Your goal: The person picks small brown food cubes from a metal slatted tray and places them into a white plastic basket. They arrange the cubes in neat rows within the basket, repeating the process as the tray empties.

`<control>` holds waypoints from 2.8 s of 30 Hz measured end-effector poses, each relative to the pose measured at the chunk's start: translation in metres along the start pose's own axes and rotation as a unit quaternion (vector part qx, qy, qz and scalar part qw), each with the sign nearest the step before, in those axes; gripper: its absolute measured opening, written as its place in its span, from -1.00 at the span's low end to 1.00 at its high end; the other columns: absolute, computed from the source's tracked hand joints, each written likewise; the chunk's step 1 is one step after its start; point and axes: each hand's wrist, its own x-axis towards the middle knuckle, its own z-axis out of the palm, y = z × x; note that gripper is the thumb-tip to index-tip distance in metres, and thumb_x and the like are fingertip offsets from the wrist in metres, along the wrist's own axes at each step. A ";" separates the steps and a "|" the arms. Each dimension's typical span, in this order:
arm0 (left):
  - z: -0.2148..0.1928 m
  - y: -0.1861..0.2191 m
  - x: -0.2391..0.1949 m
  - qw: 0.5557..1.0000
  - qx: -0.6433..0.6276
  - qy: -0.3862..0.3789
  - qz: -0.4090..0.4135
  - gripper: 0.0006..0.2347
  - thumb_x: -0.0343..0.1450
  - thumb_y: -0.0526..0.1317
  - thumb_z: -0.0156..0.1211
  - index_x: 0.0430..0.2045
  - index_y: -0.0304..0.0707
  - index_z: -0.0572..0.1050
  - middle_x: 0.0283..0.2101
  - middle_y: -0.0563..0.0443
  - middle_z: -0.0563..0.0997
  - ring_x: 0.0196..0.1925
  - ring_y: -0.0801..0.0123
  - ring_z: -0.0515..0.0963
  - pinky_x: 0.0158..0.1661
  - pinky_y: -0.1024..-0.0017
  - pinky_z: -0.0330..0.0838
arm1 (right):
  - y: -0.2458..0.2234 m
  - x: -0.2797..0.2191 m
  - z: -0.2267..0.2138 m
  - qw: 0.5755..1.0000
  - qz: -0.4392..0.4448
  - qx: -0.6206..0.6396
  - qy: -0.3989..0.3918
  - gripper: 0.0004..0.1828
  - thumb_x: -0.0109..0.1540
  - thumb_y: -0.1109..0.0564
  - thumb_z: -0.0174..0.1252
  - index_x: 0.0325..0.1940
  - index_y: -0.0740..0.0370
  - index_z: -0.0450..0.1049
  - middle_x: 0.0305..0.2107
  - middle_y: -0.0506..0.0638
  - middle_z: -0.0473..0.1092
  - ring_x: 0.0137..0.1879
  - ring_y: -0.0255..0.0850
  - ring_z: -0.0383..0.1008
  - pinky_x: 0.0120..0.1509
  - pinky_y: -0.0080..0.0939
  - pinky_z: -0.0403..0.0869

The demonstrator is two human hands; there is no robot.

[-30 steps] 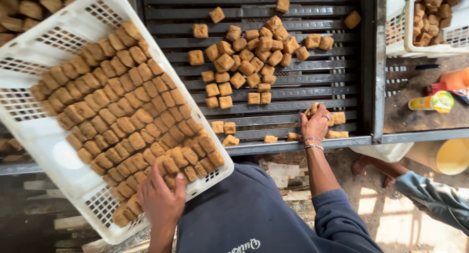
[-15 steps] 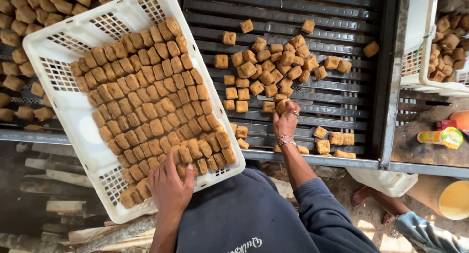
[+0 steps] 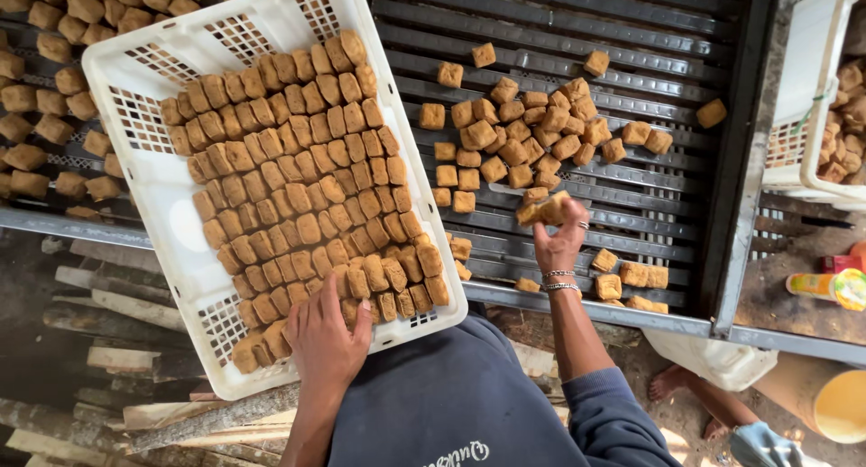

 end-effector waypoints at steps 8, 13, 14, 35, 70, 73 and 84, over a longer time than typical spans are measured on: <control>-0.003 0.003 0.000 1.000 0.004 0.005 0.000 -0.44 0.38 0.01 0.18 0.21 -0.37 0.37 0.00 -0.27 0.59 0.11 -0.01 0.52 0.28 0.04 0.18 | -0.010 -0.009 -0.013 0.999 0.044 -0.019 -0.017 -0.31 0.16 0.17 0.36 0.30 0.20 0.21 0.06 0.30 0.30 0.20 0.22 0.35 0.28 0.14 0.38; -0.001 0.002 0.000 1.000 0.002 0.004 0.003 -0.45 0.38 0.00 0.19 0.21 -0.37 0.38 0.01 -0.28 0.59 0.11 0.00 0.52 0.28 0.03 0.18 | -0.022 -0.009 0.003 0.994 0.100 -0.040 -0.029 -0.26 0.19 0.12 0.40 0.35 0.13 0.15 0.10 0.31 0.24 0.16 0.21 0.42 0.23 0.14 0.46; 0.000 0.003 0.000 1.000 0.002 0.005 0.004 -0.45 0.38 0.00 0.19 0.21 -0.38 0.38 0.01 -0.29 0.59 0.11 0.00 0.52 0.27 0.03 0.18 | -0.025 -0.009 0.006 0.994 0.088 -0.062 -0.035 -0.24 0.19 0.13 0.42 0.35 0.13 0.15 0.09 0.32 0.23 0.15 0.24 0.41 0.22 0.16 0.46; -0.008 0.007 -0.001 1.000 -0.003 0.019 -0.004 -0.46 0.38 -0.02 0.18 0.21 -0.35 0.39 -0.01 -0.21 0.60 0.09 0.01 0.52 0.23 0.03 0.20 | -0.088 -0.019 0.108 0.988 0.050 -0.014 -0.148 0.05 0.19 0.14 0.45 0.51 -0.09 -0.15 0.34 0.40 0.05 0.10 0.25 0.44 0.07 0.14 0.59; -0.013 0.002 -0.016 0.995 -0.049 0.089 -0.012 -0.61 0.35 -0.12 0.19 0.00 -0.38 0.51 0.03 -0.17 0.56 0.23 0.00 0.41 0.29 -0.17 0.09 | -0.089 0.049 0.097 0.994 -0.031 0.097 -0.047 0.32 0.07 0.32 0.51 0.56 0.13 -0.36 0.40 0.46 -0.10 0.47 0.36 0.00 0.50 0.32 0.15; -0.023 -0.001 -0.011 0.988 -0.089 0.124 -0.016 -0.66 0.36 -0.16 0.21 -0.04 -0.38 0.52 0.03 -0.19 0.56 0.23 -0.02 0.43 0.30 -0.13 0.14 | -0.135 0.077 0.040 0.930 0.099 0.340 -0.099 0.27 0.12 0.40 0.39 0.59 0.02 -0.39 0.41 0.24 -0.09 0.48 0.14 0.11 0.53 0.07 0.39; -0.122 -0.098 0.007 0.960 -0.157 0.228 -0.043 -0.80 0.51 -0.30 0.14 -0.06 -0.41 0.56 -0.05 -0.26 0.64 -0.16 0.06 0.69 -0.19 0.29 0.60 | -0.445 0.063 0.036 0.659 -0.317 0.033 -0.682 -0.10 0.17 0.20 0.27 0.55 0.00 0.06 0.23 0.08 0.22 -0.09 -0.05 0.54 -0.05 -0.13 0.58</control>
